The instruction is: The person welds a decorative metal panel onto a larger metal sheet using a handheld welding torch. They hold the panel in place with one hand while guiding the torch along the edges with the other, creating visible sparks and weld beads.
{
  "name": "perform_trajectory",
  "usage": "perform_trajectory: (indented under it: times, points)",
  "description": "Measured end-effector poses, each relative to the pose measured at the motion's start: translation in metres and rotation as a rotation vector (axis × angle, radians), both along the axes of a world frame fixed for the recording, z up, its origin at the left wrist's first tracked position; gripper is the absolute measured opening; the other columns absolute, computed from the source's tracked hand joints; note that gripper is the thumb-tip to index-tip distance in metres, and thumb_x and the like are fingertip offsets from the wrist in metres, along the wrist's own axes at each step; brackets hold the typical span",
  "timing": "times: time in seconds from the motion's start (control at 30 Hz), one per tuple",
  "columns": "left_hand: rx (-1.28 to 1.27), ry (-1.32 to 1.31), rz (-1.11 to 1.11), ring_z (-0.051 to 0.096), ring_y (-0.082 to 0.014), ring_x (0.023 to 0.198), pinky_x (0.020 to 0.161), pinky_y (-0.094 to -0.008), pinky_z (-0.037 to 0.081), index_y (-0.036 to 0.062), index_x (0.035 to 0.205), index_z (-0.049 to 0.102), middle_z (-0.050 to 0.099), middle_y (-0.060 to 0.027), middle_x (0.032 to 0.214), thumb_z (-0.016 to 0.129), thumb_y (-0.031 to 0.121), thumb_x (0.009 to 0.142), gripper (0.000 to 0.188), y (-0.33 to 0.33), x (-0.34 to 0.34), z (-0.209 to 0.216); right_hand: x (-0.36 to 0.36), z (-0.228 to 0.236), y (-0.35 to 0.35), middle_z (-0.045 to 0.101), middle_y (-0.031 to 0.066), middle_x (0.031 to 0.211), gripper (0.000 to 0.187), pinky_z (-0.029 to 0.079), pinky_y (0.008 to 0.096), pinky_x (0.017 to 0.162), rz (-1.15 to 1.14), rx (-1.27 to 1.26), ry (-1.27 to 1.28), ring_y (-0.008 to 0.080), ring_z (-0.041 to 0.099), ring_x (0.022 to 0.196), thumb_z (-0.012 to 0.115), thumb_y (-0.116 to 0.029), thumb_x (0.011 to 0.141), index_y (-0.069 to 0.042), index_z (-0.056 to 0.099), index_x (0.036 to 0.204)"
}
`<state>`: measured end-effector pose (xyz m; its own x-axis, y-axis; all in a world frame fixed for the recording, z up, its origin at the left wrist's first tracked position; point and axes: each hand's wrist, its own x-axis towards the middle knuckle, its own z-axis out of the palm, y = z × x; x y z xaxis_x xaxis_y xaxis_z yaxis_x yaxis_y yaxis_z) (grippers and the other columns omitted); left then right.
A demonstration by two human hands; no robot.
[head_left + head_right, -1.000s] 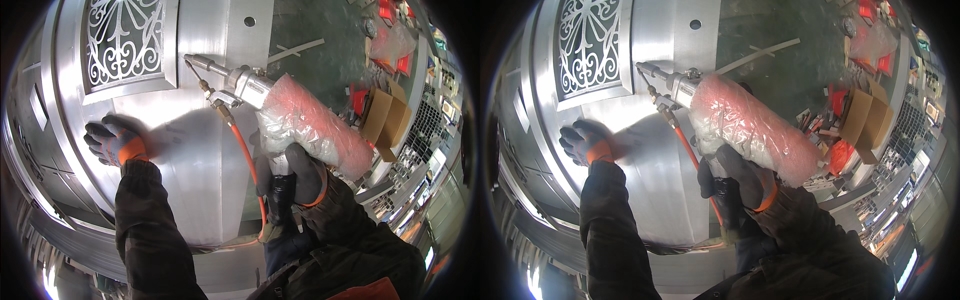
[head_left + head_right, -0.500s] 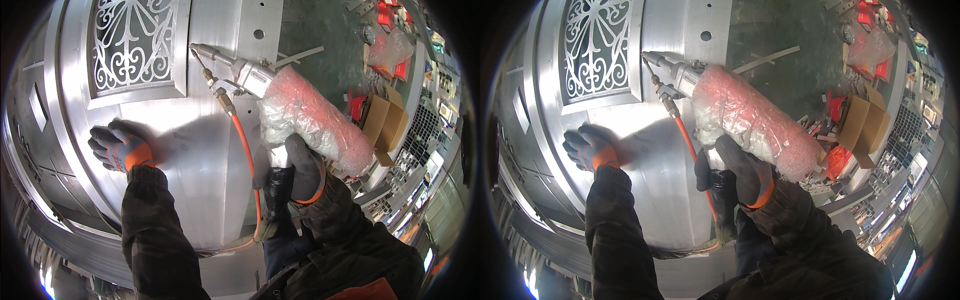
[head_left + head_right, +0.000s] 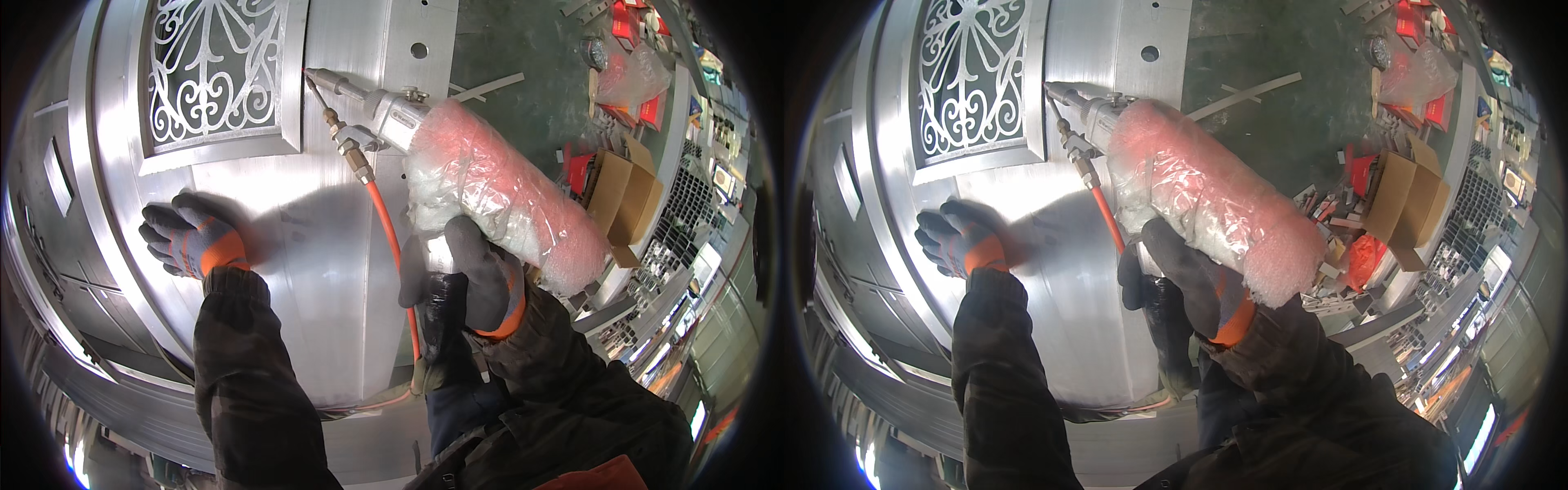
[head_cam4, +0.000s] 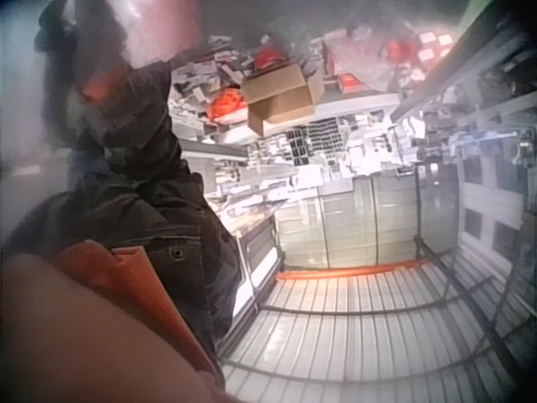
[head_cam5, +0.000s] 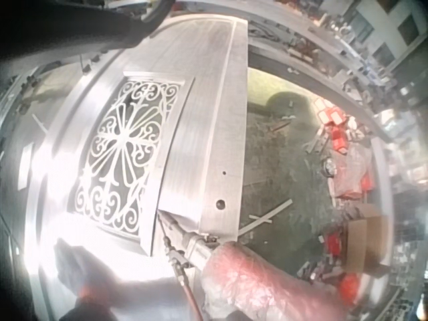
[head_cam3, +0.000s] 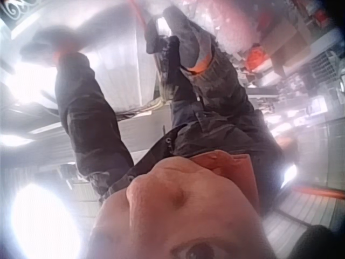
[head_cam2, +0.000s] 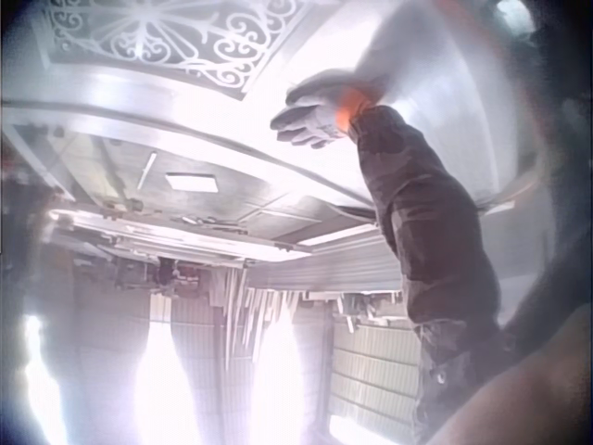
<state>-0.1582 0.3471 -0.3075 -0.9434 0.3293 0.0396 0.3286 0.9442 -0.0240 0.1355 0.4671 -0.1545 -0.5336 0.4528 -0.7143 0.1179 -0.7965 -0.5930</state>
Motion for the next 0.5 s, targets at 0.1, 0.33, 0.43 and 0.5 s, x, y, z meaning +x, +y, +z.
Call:
perform_trajectory:
  times: [0.1,0.33,0.43,0.5]
  points:
    - [-0.006,-0.002,0.01,0.021,-0.035,0.155,0.124,-0.0542,0.016,0.0183,0.163,0.024,0.024,-0.0134,0.168,0.033,0.065,0.103,0.077,0.002,0.001,0.0,0.008,-0.006,-0.001,0.068,0.0144,0.08,0.06,0.051,0.03,0.06,-0.017,-0.039,0.029,0.018,0.063,0.065,0.041,-0.052,0.105,0.003,0.053,0.125]
    - [0.04,0.056,-0.004,0.028,-0.0368,0.151,0.121,-0.0531,0.022,0.0161,0.16,0.032,0.033,-0.0156,0.163,0.037,0.069,0.099,0.081,-0.007,-0.007,-0.013,0.007,-0.006,-0.003,0.069,0.0146,0.082,0.059,0.051,0.0311,0.06,-0.048,-0.047,0.001,0.0196,0.064,0.065,0.043,-0.052,0.105,0.002,0.052,0.128]
    - [0.05,0.045,-0.001,0.029,-0.0369,0.151,0.121,-0.0533,0.022,0.016,0.16,0.032,0.033,-0.0157,0.163,0.037,0.068,0.1,0.08,-0.004,-0.004,-0.009,0.007,-0.005,-0.003,0.069,0.0142,0.082,0.061,0.052,0.0311,0.06,-0.054,-0.07,-0.005,0.0195,0.064,0.066,0.043,-0.053,0.104,0.003,0.054,0.125]
    - [0.039,0.072,-0.013,0.029,-0.037,0.151,0.121,-0.0534,0.023,0.0158,0.159,0.032,0.033,-0.0157,0.163,0.037,0.068,0.1,0.079,-0.006,-0.006,-0.003,0.005,-0.003,-0.004,0.068,0.0118,0.079,0.058,0.051,0.0305,0.062,-0.041,-0.057,0.012,0.0178,0.063,0.066,0.04,-0.053,0.105,0.001,0.058,0.111]
